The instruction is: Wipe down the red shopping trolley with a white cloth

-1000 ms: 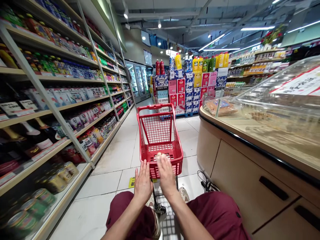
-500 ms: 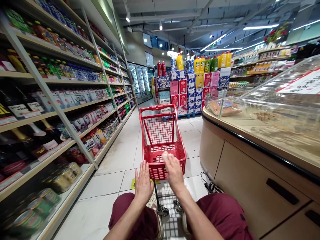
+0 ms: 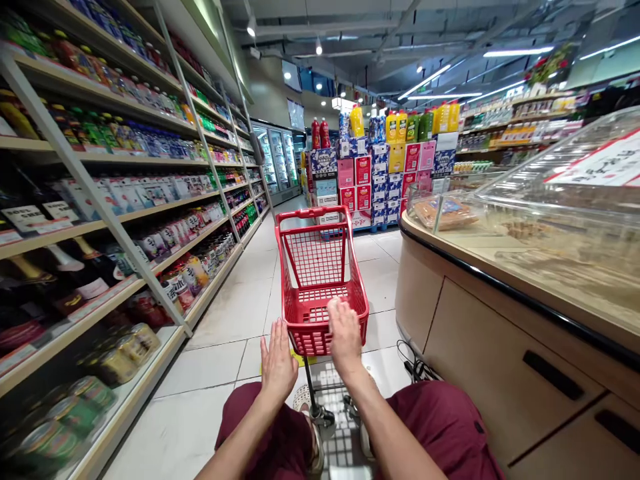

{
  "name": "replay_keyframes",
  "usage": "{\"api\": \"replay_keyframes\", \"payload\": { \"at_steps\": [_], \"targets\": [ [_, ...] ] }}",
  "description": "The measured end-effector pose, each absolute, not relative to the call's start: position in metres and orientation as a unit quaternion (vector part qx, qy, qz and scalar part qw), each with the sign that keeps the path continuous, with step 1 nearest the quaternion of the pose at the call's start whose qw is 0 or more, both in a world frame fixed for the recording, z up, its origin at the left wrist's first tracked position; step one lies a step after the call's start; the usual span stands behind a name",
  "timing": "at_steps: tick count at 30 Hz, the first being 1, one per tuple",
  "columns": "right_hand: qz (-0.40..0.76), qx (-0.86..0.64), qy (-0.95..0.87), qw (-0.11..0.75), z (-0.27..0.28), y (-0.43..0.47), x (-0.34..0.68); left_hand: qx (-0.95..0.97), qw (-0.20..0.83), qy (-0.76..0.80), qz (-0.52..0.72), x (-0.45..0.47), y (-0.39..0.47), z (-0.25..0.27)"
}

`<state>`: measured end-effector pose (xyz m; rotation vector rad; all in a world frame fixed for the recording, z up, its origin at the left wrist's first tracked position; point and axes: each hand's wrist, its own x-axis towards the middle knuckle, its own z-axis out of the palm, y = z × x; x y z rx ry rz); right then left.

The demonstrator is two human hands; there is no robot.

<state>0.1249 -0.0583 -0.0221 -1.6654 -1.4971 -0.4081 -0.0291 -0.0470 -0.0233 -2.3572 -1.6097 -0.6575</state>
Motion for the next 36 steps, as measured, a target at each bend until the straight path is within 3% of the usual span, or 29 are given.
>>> {"api": "replay_keyframes", "payload": {
  "at_steps": [5,12,18,25,31,36],
  "targets": [
    [-0.169,-0.575,-0.693,0.400,-0.023,-0.052,0.088,-0.802,0.118,-0.545,-0.211,-0.035,-0.044,-0.023],
    [-0.186,-0.620,-0.629,0.431,-0.028,-0.058,0.110,-0.793,0.125,-0.552,-0.227,-0.036,-0.040,-0.021],
    [-0.207,-0.526,-0.708,0.423,-0.026,-0.047,0.057,-0.778,0.139,-0.569,-0.227,-0.045,-0.037,-0.021],
    [-0.210,-0.649,-0.589,0.433,-0.027,-0.066,0.134,-0.787,0.139,-0.546,-0.251,-0.038,-0.038,-0.021],
    [-0.214,-0.573,-0.673,0.417,-0.031,-0.072,0.119,-0.830,0.138,-0.493,-0.222,-0.017,-0.044,-0.019],
    [-0.233,-0.651,-0.568,0.447,-0.036,-0.080,0.155,-0.842,0.135,-0.483,-0.198,-0.013,-0.049,-0.017]
  ]
}}
